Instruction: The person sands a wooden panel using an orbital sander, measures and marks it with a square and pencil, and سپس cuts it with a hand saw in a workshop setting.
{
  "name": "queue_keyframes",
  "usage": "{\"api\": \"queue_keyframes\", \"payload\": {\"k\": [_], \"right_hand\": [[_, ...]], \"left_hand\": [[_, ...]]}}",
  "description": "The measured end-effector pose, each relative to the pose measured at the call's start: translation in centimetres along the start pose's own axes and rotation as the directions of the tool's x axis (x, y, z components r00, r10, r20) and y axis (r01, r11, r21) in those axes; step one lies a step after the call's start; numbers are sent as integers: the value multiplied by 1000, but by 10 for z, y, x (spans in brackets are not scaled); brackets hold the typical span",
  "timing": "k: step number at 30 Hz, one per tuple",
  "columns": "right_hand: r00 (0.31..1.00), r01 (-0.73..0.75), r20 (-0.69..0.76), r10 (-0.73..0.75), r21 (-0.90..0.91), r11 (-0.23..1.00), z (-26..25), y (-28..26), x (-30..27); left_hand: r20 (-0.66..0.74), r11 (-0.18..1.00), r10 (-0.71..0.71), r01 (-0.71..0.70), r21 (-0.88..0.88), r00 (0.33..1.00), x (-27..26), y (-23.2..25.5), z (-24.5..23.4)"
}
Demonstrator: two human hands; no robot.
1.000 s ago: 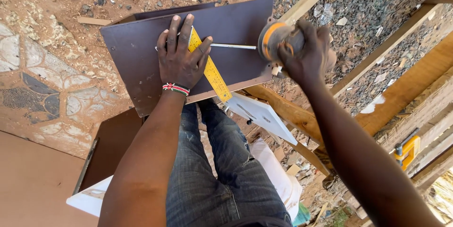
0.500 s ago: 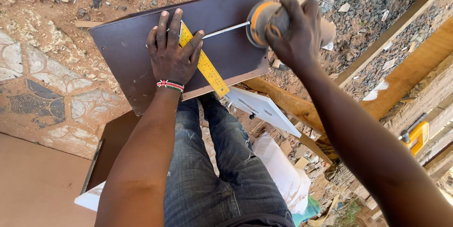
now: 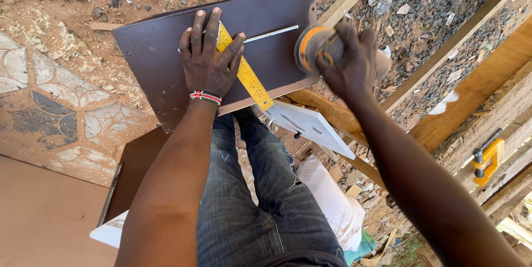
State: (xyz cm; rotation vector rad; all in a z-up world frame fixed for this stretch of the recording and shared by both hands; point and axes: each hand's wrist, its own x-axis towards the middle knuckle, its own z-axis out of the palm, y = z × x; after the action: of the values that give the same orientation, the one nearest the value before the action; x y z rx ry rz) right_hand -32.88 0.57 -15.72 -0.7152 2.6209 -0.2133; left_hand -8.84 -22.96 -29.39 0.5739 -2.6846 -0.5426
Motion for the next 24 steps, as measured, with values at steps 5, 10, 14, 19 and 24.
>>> {"api": "queue_keyframes", "payload": {"k": [5,10,14,19,24], "right_hand": [[995,83,-62,-83,-4,997,-20,-15,55],[956,224,-193,-221,-9,975,-7,-13,91],[960,137,-233,-157,-102,985,23,12,121],[929,201,-295,-225,-112,973,6,0,100],[990,114,-82,-115,-16,993,-6,-16,37]], "left_hand": [[6,1000,9,-10,19,1000,2,0,-1],[9,999,13,-13,34,1000,3,-2,0],[10,1000,6,-7,28,1000,1,0,-5],[-16,999,7,-6,44,1000,7,0,-5],[-4,1000,1,0,21,1000,5,1,-3]]}}
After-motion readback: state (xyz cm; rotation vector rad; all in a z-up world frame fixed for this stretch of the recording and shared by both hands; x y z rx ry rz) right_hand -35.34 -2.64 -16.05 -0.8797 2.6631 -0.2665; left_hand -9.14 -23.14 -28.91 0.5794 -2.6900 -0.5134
